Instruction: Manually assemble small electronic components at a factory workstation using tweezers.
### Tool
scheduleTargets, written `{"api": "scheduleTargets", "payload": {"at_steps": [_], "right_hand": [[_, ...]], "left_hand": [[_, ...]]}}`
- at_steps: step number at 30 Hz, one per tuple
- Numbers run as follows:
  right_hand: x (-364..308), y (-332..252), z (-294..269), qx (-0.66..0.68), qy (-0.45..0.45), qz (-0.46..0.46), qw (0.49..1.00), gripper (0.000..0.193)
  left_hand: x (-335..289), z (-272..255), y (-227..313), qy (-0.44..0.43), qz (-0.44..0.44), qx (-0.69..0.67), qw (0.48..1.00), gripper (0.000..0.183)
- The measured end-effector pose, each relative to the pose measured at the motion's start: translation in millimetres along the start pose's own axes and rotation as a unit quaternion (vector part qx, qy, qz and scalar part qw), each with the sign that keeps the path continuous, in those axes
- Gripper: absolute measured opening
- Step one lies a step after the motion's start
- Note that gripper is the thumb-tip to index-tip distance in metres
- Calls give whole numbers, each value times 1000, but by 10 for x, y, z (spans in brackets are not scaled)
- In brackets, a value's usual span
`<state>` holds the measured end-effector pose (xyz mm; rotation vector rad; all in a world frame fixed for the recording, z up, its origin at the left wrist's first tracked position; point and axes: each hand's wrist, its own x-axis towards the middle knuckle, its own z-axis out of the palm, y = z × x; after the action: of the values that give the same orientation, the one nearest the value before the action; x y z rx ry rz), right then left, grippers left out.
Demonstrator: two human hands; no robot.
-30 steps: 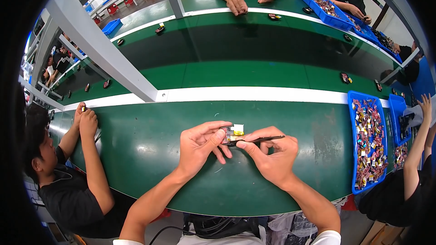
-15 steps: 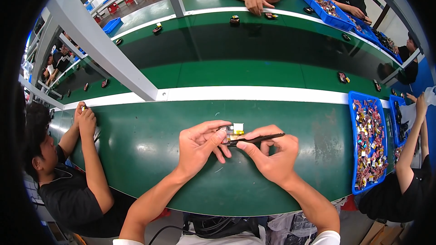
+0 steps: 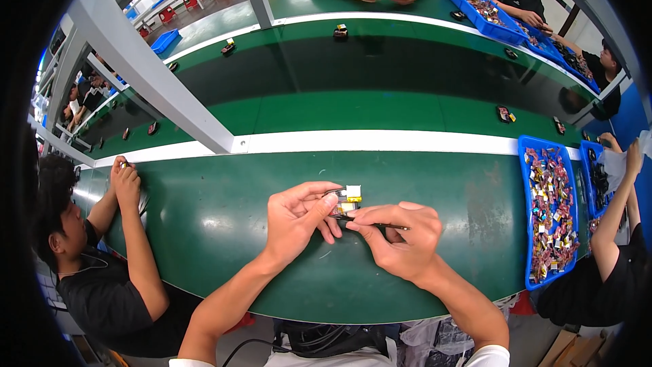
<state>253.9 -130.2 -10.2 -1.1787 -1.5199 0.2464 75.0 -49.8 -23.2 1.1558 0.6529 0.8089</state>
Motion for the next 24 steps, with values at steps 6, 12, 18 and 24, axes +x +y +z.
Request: {"api": "scheduleTargets", "payload": {"at_steps": [6,12,18,24], "right_hand": [[-8,-2,24,-27,-15,-35,999,17],[-22,-4,12,-29,-23,-35,999,17],[-56,63,74,-23,-15,-59,998,18],[-19,-3,76,-38,-24,-53,998,19]], "left_hand": [[0,2,56,9,-26,5,1000,22],[-9,16,18,1,-19,43,999,24],[-15,11,10,15,-15,65,998,23],[-18,-2,10,30,-30,61,997,20]]}}
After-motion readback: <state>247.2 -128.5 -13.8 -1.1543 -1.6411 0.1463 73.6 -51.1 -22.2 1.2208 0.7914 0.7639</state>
